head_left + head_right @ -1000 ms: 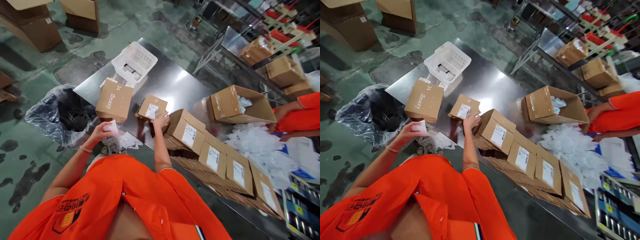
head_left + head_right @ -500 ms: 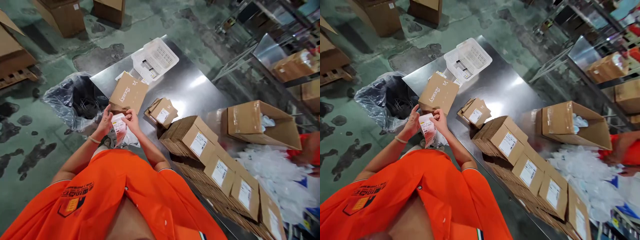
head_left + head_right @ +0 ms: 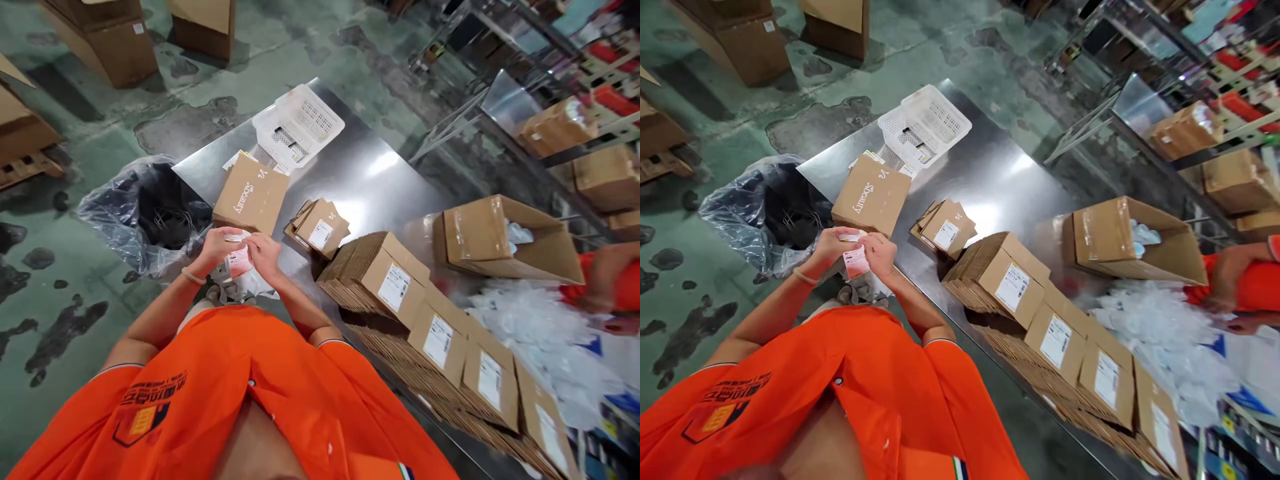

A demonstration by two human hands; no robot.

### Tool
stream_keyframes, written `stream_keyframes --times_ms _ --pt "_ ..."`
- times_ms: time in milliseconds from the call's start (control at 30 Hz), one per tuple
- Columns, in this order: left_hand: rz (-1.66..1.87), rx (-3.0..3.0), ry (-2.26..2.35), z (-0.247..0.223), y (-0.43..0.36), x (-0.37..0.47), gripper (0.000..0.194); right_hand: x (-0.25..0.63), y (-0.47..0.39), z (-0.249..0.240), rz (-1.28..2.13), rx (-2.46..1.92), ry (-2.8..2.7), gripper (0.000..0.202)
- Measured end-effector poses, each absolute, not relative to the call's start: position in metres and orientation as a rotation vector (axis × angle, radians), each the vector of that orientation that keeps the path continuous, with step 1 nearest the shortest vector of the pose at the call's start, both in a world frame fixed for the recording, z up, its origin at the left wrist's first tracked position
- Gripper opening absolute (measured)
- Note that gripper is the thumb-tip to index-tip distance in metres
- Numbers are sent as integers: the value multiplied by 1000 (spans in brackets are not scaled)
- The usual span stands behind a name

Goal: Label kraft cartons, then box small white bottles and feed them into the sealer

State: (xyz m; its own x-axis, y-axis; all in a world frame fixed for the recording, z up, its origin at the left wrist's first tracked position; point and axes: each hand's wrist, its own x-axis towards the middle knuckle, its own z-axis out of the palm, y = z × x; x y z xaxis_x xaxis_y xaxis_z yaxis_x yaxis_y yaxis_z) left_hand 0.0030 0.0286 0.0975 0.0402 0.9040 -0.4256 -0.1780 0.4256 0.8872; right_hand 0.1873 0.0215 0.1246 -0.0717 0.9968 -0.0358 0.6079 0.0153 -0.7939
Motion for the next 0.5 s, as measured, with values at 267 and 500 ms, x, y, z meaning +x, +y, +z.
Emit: stream_keyframes --times_ms 267,500 --pt "779 537 1207 74 16 -2 68 196 161 129 544 -1925 -1654 17" --pt "601 590 1233 44 -8 -18 77 187 192 118 441 -2173 -1654 38"
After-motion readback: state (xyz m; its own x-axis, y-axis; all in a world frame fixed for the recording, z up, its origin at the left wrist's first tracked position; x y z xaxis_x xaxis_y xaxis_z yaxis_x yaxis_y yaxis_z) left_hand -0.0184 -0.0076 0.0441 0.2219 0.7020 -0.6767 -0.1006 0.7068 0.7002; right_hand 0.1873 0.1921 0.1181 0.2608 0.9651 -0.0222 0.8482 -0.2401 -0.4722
